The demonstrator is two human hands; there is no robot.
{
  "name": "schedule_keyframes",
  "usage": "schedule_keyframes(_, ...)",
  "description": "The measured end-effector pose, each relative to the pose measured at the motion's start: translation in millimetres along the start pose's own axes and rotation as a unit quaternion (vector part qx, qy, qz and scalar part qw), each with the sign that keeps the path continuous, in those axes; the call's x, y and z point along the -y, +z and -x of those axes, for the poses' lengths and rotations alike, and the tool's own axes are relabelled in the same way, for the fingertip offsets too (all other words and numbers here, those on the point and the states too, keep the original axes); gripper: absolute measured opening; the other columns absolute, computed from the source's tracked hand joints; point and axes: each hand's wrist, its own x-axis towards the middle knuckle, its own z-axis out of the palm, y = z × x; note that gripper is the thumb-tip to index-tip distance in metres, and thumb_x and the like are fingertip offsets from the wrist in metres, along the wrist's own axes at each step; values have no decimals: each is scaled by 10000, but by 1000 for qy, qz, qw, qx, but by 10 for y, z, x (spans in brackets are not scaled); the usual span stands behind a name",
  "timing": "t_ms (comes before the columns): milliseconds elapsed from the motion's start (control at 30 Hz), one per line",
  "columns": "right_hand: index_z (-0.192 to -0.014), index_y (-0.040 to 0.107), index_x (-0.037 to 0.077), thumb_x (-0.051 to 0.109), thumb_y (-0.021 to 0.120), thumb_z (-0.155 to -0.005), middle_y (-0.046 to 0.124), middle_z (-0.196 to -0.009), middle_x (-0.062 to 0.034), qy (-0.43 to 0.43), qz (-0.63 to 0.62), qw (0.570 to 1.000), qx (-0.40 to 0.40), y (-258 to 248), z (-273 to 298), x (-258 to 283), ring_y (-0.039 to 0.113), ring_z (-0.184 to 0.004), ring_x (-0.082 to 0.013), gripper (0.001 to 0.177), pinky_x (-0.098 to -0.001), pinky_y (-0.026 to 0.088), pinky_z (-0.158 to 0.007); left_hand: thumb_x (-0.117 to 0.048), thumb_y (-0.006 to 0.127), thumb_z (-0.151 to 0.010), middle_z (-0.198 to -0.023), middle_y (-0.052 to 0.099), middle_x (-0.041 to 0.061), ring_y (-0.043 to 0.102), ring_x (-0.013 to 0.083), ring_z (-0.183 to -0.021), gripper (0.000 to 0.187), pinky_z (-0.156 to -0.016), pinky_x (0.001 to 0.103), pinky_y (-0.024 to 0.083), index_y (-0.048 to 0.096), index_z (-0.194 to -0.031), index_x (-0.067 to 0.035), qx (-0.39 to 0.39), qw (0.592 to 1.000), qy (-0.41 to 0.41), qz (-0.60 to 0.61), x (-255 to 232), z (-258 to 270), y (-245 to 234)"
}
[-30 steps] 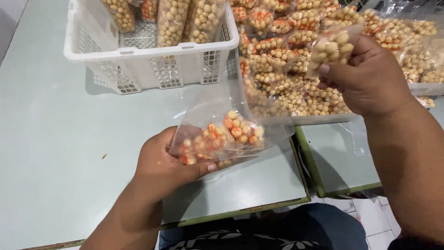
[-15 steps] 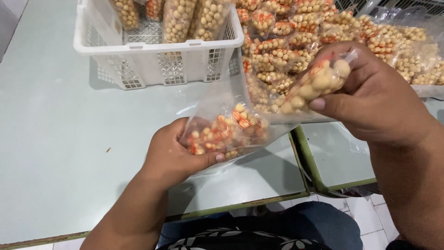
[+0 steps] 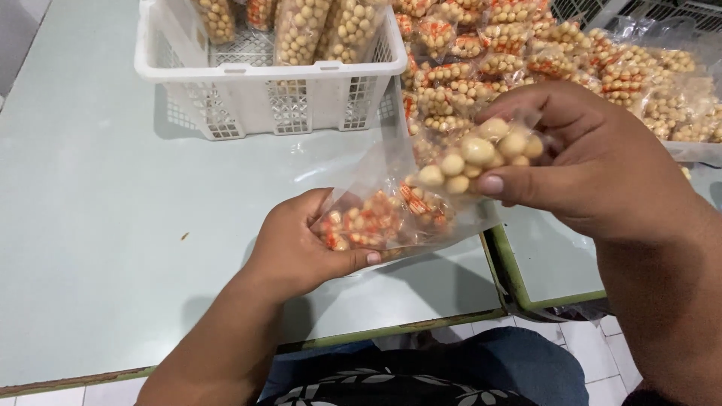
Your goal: Packing small individual snack bags into a larger plastic bag for bulk packaging and then placing the bulk bag into a crate.
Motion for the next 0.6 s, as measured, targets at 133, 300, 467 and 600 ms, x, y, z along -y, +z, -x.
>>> schedule_keyframes(133, -1140, 683, 1, -72, 816, -684, 781, -1070, -161, -14, 34, 999, 4, 104, 18, 132, 778, -975, -219, 480, -306, 667, -872, -257, 987, -519, -843, 774, -75, 684, 63, -792, 495, -749, 238, 538, 740, -938, -166, 0, 999, -14, -36, -22, 0, -4)
schedule_keyframes(300, -1137, 699, -7, -65, 687, -665, 683, -1196, -167, -173, 107, 971, 125, 132, -14, 203, 700, -1154, -259, 475, -359, 602, -957, -249, 985, -526, -808, 783, -65, 706, 60, -771, 455, -715, 235, 553, 747, -905, -164, 20, 999, 43, -20, 24, -1, -4)
schedule_keyframes(467, -1136, 738, 153, 124, 713, -851, 741, -1253, -89, -272, 244, 905, 218, 182, -149, 227, 728, -1179, -236, 287, -374, 569, -956, -234, 975, -513, -864, 811, -51, 721, 56, -814, 550, -728, 223, 573, 774, -1015, -134, 31, 998, 52, 12, 43, 1, 6)
schedule_keyframes(600, -1185, 742, 237, 147, 670, -921, 674, -1408, -69, -291, 304, 861, 286, 251, -249, 267, 714, -1206, -263, 288, -415, 555, -801, -195, 975, -509, -889, 764, -42, 679, 65, -821, 654, -716, 243, 578, 776, -1123, -91, 61, 992, 89, 58, 79, -2, 3)
